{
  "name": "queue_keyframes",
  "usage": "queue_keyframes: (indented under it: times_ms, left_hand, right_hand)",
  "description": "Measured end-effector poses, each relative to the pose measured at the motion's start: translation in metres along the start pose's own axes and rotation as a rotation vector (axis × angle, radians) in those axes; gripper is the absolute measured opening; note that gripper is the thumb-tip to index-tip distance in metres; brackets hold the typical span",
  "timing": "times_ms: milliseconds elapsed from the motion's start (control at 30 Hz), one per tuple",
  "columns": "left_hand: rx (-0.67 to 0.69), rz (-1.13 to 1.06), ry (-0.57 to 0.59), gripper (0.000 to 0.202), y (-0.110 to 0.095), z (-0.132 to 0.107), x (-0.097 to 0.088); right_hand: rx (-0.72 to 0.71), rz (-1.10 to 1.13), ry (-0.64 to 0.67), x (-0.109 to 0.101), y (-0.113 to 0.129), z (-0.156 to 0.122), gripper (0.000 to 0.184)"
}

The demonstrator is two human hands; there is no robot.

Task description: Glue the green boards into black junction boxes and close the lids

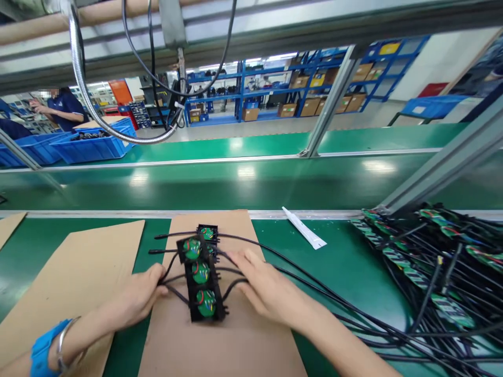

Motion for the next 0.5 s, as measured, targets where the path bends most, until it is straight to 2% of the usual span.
queue_keyframes:
  times_ms: [100,200,300,367,433,500]
  left_hand:
    - [0.017,0.052,-0.062,0.023,0.014,0.034,-0.032]
    - [0.08,0.139,-0.072,0.038,0.022,0.062,-0.054]
    - [0.126,0.226,-0.087,0.058,0.022,0.075,-0.056]
    - [0.139,0.269,-0.095,0.045,0.02,0.077,-0.05]
    - [0.129,0.295,-0.085,0.025,0.02,0.078,-0.043]
    - [0.081,0.306,-0.076,0.019,0.027,0.076,-0.042]
  right_hand:
    - [0.103,0.009,-0.003,-0.013,-0.034,0.031,0.052]
    - [0.197,-0.051,0.059,-0.012,-0.058,0.048,0.054]
    - [0.239,-0.134,0.088,-0.004,-0.065,0.055,0.067]
    - [0.265,-0.2,0.095,0.004,-0.062,0.058,0.062]
    - [0.301,-0.259,0.106,0.013,-0.056,0.057,0.045]
    - [0.353,-0.3,0.113,0.015,-0.052,0.048,0.037]
Point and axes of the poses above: each hand's wrist, its own z-axis towards the middle knuckle, its own x-axis out of the palm, y = z × x, the point moved 3 cm from there along z, towards the middle knuckle, and after that the axes turned 9 degrees about y, right-handed, at the moved point
